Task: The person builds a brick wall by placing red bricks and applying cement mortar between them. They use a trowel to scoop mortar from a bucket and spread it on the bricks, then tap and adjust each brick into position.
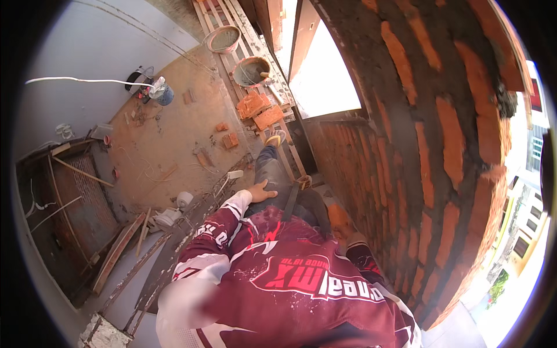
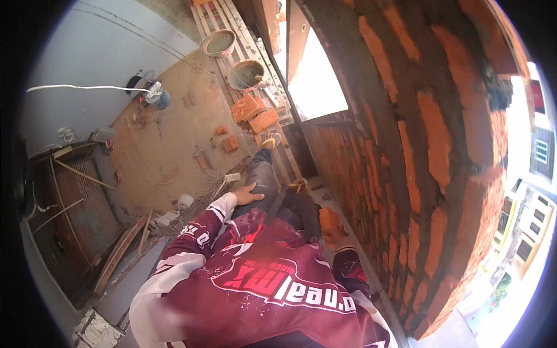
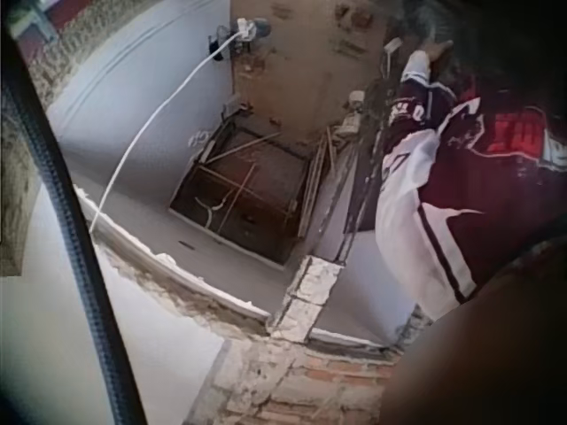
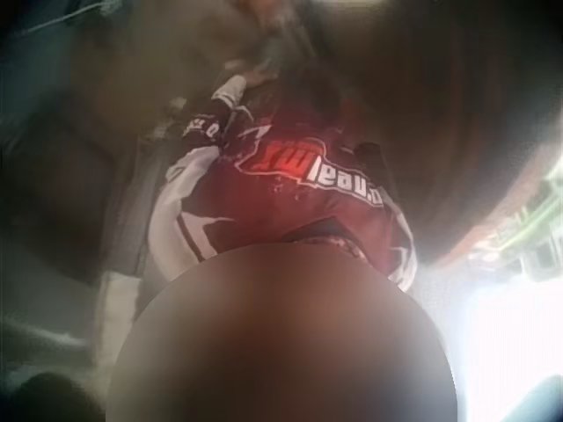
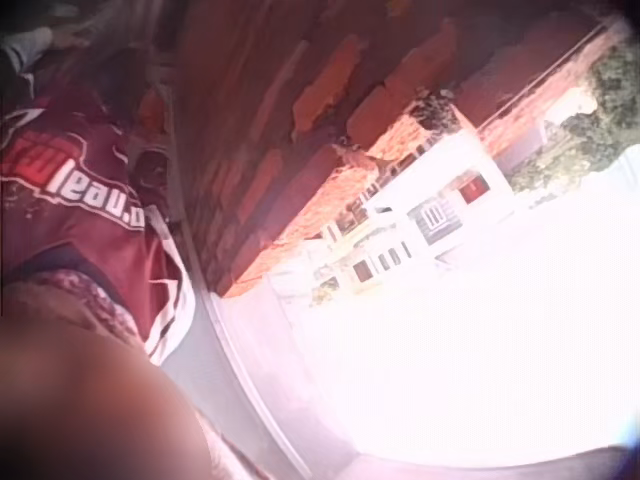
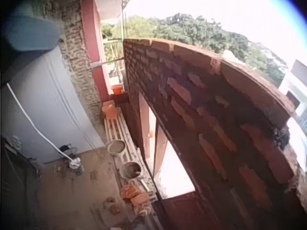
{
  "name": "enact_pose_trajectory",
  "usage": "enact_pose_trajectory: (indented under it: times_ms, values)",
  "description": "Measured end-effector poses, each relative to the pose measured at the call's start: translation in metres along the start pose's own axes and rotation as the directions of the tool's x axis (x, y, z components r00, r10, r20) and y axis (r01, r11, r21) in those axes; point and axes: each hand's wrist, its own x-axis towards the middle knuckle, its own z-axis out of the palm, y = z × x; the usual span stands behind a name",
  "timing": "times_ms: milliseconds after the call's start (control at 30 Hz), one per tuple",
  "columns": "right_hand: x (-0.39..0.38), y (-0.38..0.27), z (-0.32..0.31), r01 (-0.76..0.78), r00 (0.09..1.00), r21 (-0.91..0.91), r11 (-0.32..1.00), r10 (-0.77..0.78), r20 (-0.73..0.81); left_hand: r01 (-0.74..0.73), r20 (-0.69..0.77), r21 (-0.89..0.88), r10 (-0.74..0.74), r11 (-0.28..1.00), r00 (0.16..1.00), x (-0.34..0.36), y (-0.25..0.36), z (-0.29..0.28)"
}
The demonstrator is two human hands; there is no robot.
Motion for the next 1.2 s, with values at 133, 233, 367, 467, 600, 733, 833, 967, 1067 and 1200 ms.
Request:
enact_pose_trajectory:
  times_ms: [133,233,367,467,600,733,833,967,1067,1200]
  values:
    - [0.033,-0.145,0.089,0.024,0.999,-0.305,0.952,-0.031,-0.017,0.223,-0.004,-0.036,-0.223,0.974,0.975,0.027,-0.009,-0.02]
    - [0.057,-0.229,0.165,0.13,0.988,-0.676,0.726,-0.156,0.023,0.211,-0.088,-0.186,-0.23,0.96,0.969,0.054,-0.025,-0.033]
    - [0.125,-0.327,0.273,0.033,0.949,-0.987,-0.16,-0.305,0.081,0.24,-0.061,-0.242,-0.261,0.94,0.963,0.102,-0.034,-0.038]
    - [0.206,-0.375,0.358,0.126,0.886,-0.904,-0.408,-0.364,0.288,0.324,-0.044,-0.266,-0.347,0.908,0.937,0.133,-0.037,-0.044]
    - [0.319,-0.414,0.455,0.273,0.725,-0.606,-0.747,-0.255,0.64,0.341,-0.053,-0.215,-0.359,0.915,0.932,0.15,-0.037,-0.049]
    - [0.411,-0.437,0.516,0.331,0.572,-0.359,-0.872,-0.117,0.812,0.333,-0.096,-0.247,-0.365,0.91,0.926,0.155,-0.041,-0.057]
    - [0.459,-0.448,0.514,0.392,0.459,-0.344,-0.853,-0.142,0.877,0.335,-0.12,-0.279,-0.379,0.9,0.917,0.165,-0.044,-0.063]
    - [0.484,-0.462,0.472,0.381,0.456,-0.383,-0.842,-0.189,0.87,0.326,-0.105,-0.356,-0.384,0.876,0.917,0.17,-0.045,-0.065]
    - [0.502,-0.476,0.464,0.56,0.279,-0.611,-0.559,-0.567,0.775,0.221,-0.264,-0.363,-0.327,0.905,0.907,0.18,-0.051,-0.067]
    - [0.555,-0.512,0.493,0.611,0.42,-0.785,-0.098,-0.801,0.427,0.049,-0.542,-0.306,-0.216,0.951,0.812,0.239,-0.074,-0.096]
